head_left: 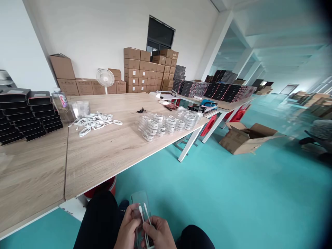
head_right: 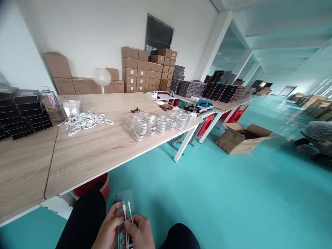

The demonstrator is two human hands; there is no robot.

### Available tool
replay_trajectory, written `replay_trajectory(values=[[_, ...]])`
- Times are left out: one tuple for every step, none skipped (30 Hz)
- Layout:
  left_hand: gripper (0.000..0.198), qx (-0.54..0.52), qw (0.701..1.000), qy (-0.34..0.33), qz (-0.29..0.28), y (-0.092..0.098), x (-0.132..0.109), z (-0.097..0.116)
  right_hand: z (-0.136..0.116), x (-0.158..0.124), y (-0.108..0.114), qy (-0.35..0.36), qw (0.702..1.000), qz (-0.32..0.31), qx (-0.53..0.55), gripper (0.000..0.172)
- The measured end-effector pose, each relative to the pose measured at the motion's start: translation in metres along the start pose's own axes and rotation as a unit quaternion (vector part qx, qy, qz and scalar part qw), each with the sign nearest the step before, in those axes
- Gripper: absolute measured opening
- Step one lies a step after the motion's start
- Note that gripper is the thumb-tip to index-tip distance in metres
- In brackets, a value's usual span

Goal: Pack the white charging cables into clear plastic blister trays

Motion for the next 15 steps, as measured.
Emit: replay_trajectory(values=[[0.031, -0.006, 1.0, 0.01, -0.006, -0.002, -0.001, 0.001, 0.0, 0.0, -0.001, 0.002, 1.0, -0.004, 0.007, 0.029], [0.025, -0.012, 1.0, 0.016, -0.009, -0.004, -0.002, 0.003, 0.0, 0.001, -0.003, 0.005, 1.0, -0.007, 0.015, 0.028], [0.022, -0.015, 1.0, 0.016, -0.008, -0.005, -0.003, 0.005, 0.001, 0.001, -0.004, 0.005, 1.0, -0.011, 0.022, 0.028], [0.021, -0.013, 1.0, 0.01, -0.004, -0.007, -0.004, 0.007, 0.001, 0.002, -0.005, 0.004, 1.0, -0.014, 0.027, 0.028], [0.024, -0.006, 1.0, -0.002, 0.0, -0.008, -0.005, 0.009, 0.003, 0.004, -0.007, 0.002, 0.999, -0.017, 0.031, 0.028], [0.028, 0.007, 1.0, -0.016, 0.005, -0.009, -0.006, 0.012, 0.004, 0.006, -0.008, -0.001, 0.999, -0.018, 0.035, 0.029], [0.032, 0.024, 0.999, -0.031, 0.012, -0.009, -0.006, 0.013, 0.007, 0.008, -0.01, -0.006, 0.999, -0.017, 0.039, 0.03], [0.035, 0.04, 0.998, -0.046, 0.019, -0.009, -0.006, 0.015, 0.009, 0.011, -0.011, -0.012, 0.999, -0.014, 0.043, 0.031], [0.037, 0.055, 0.996, -0.06, 0.024, -0.009, -0.006, 0.016, 0.012, 0.013, -0.012, -0.018, 0.999, -0.01, 0.048, 0.032], [0.039, 0.068, 0.995, -0.071, 0.03, -0.009, -0.006, 0.016, 0.014, 0.016, -0.013, -0.022, 0.998, -0.005, 0.052, 0.034], [0.041, 0.078, 0.993, -0.08, 0.035, -0.008, -0.005, 0.016, 0.015, 0.017, -0.014, -0.025, 0.998, 0.001, 0.053, 0.036], [0.042, 0.086, 0.992, -0.087, 0.041, -0.007, -0.004, 0.016, 0.016, 0.018, -0.014, -0.027, 0.998, 0.005, 0.05, 0.037], [0.044, 0.091, 0.991, -0.091, 0.046, -0.006, -0.003, 0.015, 0.015, 0.018, -0.015, -0.028, 0.998, 0.009, 0.048, 0.038], [0.045, 0.096, 0.99, -0.093, 0.052, -0.005, -0.002, 0.015, 0.012, 0.017, -0.015, -0.027, 0.999, 0.009, 0.044, 0.039], [0.046, 0.098, 0.989, -0.095, 0.059, -0.004, -0.001, 0.014, 0.009, 0.015, -0.015, -0.026, 0.999, 0.009, 0.038, 0.039]])
Point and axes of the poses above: each hand's wrist, its own x-axis towards the middle knuckle, its own y-axis out of the back of the hand, z = x × y, the point moved 2 cm from there along x, towards the middle knuckle, and after that the axes turned 10 degrees about -y, right-handed, at the moved point
